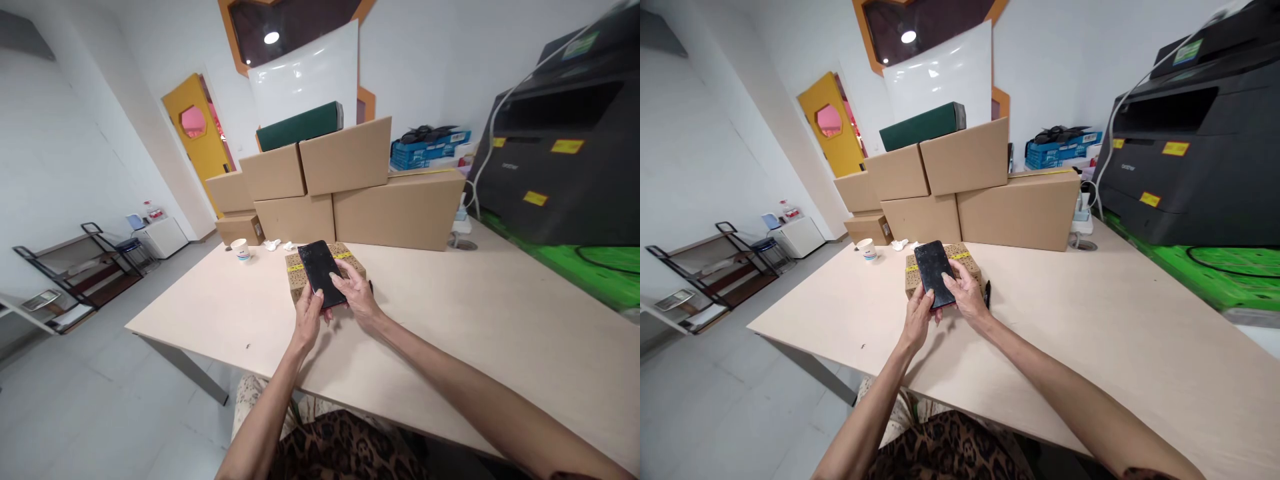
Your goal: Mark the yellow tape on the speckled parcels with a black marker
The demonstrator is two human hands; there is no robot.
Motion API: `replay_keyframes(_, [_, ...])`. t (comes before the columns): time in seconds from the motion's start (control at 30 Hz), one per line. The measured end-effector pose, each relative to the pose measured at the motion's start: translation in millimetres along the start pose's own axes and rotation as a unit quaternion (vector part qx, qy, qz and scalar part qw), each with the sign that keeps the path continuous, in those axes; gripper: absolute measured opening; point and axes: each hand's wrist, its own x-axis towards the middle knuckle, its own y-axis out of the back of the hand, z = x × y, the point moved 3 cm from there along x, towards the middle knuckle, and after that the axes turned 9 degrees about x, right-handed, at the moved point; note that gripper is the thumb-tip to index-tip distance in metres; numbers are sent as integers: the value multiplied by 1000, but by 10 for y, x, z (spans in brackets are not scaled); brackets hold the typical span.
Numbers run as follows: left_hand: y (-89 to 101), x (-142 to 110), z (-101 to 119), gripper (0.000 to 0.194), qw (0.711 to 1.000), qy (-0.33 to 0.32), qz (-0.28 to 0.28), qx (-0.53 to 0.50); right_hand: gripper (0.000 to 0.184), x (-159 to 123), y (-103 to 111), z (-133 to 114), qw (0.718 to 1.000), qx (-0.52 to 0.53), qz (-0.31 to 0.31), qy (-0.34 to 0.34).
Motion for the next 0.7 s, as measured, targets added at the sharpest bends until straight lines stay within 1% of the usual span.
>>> replay_keyframes(0.4, [34, -33, -47, 58, 1000, 0, 4, -4, 69, -24, 53, 34, 1000, -14, 12, -2])
replay_keyframes(0.6, [12, -45, -34, 59, 1000, -10, -15, -8, 74, -103, 55, -10, 1000, 5, -12, -15])
replay_keyframes(0.7, [-26, -72, -33, 66, 999, -10, -38, 5, 75, -172, 108, -82, 1000, 9, 5, 8])
